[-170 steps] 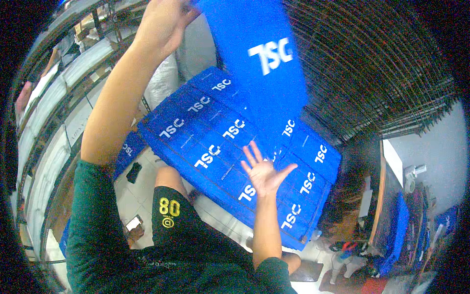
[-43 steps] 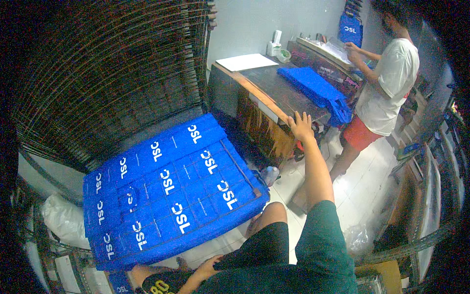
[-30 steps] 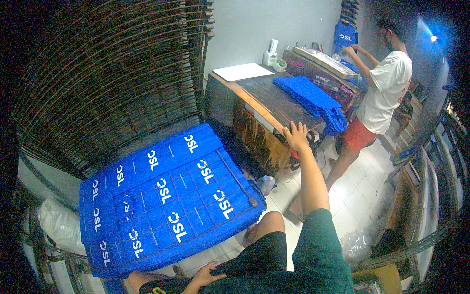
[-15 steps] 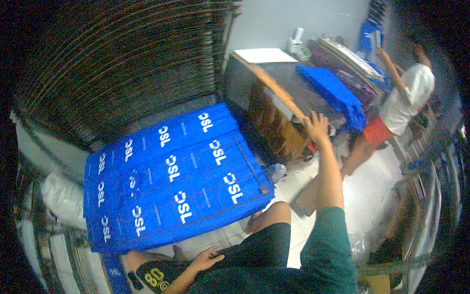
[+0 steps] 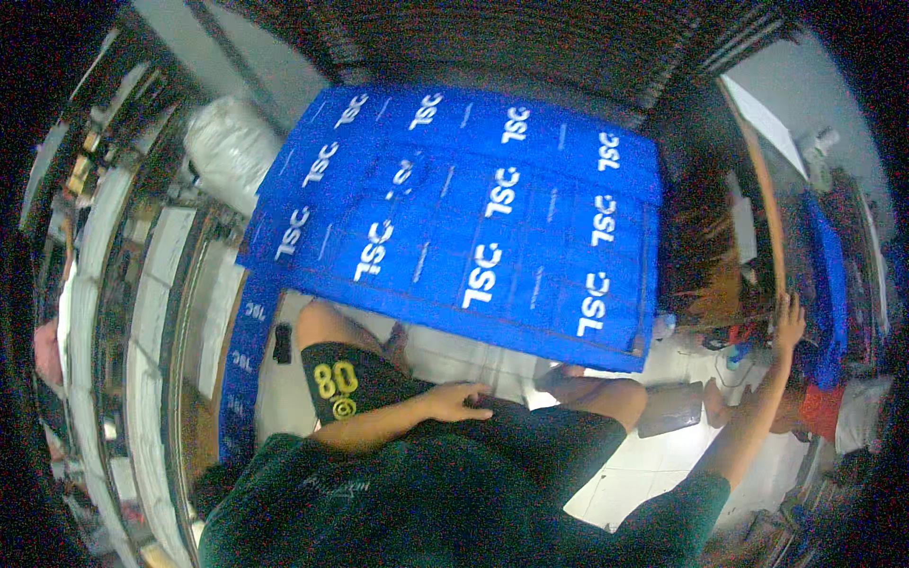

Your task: The person folds blue tote bags and stacks them on a table. They repeatedly pick up bags, fold them, and place them in a growing pile while another person works nearby.

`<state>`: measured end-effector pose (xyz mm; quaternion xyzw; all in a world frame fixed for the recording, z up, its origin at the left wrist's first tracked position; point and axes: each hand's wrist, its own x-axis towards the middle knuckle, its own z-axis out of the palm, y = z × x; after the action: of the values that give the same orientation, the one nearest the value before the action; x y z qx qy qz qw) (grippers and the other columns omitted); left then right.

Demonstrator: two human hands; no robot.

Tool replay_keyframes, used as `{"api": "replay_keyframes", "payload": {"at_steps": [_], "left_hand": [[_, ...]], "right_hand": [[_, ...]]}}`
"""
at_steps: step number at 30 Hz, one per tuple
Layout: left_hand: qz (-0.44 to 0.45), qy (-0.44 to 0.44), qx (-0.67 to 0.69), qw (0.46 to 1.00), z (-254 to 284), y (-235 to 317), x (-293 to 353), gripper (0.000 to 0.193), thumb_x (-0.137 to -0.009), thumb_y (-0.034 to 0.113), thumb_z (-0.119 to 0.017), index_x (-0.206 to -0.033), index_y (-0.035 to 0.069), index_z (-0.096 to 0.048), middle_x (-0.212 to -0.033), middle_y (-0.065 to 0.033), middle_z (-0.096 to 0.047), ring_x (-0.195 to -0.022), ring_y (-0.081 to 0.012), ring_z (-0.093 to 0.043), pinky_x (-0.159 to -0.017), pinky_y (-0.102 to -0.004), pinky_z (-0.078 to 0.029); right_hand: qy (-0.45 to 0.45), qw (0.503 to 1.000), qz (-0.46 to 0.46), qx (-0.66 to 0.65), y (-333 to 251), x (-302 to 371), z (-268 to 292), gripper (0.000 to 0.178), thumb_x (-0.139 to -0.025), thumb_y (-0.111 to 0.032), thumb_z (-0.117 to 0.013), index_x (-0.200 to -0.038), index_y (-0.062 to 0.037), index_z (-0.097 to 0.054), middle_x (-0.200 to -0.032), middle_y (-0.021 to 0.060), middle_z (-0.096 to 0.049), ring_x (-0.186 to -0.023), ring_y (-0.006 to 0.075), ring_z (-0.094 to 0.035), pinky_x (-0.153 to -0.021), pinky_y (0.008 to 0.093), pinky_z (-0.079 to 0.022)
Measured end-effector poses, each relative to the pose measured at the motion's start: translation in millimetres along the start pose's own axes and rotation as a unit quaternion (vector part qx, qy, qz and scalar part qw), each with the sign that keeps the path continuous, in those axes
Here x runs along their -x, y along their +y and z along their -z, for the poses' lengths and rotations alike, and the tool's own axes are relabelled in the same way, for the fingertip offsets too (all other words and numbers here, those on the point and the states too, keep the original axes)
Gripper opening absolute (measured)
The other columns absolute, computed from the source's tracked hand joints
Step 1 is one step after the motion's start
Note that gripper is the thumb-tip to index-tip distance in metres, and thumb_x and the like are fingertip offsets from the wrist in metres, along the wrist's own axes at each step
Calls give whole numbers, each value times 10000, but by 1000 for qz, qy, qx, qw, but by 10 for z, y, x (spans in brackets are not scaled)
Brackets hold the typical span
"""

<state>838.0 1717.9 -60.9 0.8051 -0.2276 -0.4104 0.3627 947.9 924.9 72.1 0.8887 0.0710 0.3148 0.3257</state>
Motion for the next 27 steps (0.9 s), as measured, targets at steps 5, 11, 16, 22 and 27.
{"api": "replay_keyframes", "payload": {"at_steps": [5,11,16,22,27], "left_hand": [[9,12,3,1000,112,90,44,734,-738,609,-546,-1271,121,-415,-1072,-153,-571,-977,-314,-555,-829,-408,-429],[-12,0,-8,1000,55,80,89,766,-733,633,-529,-1283,118,-396,-1115,-147,-552,-982,-325,-549,-839,-430,-422],[3,-2,-12,1000,96,117,62,731,-738,627,-529,-1271,141,-411,-1068,-142,-577,-936,-319,-569,-817,-416,-434],[-19,24,-14,999,20,23,40,717,-740,612,-540,-1274,152,-407,-1058,-143,-576,-921,-310,-576,-805,-404,-442],[1,-12,7,1000,147,181,113,700,-744,592,-541,-1260,138,-409,-1089,-158,-562,-984,-329,-548,-851,-409,-416]], "right_hand": [[-61,998,-28,7,90,181,-91,560,-787,-129,-541,-1315,-132,-353,-1310,135,-413,-1073,388,-481,-899,449,-401],[-86,995,-21,49,311,194,-100,496,-831,-141,-469,-1314,-130,-357,-1323,131,-402,-1096,370,-474,-915,419,-397],[-26,999,-21,11,25,131,-98,462,-853,-78,-394,-1313,-108,-367,-1319,148,-401,-1137,328,-453,-955,415,-358],[-49,999,-7,22,-61,15,4,493,-836,-126,-487,-1309,-79,-353,-1274,159,-448,-1120,340,-471,-917,442,-389],[-65,997,-23,44,75,96,41,530,-811,-125,-442,-1331,-136,-340,-1335,138,-384,-1132,342,-452,-941,444,-366]]}}
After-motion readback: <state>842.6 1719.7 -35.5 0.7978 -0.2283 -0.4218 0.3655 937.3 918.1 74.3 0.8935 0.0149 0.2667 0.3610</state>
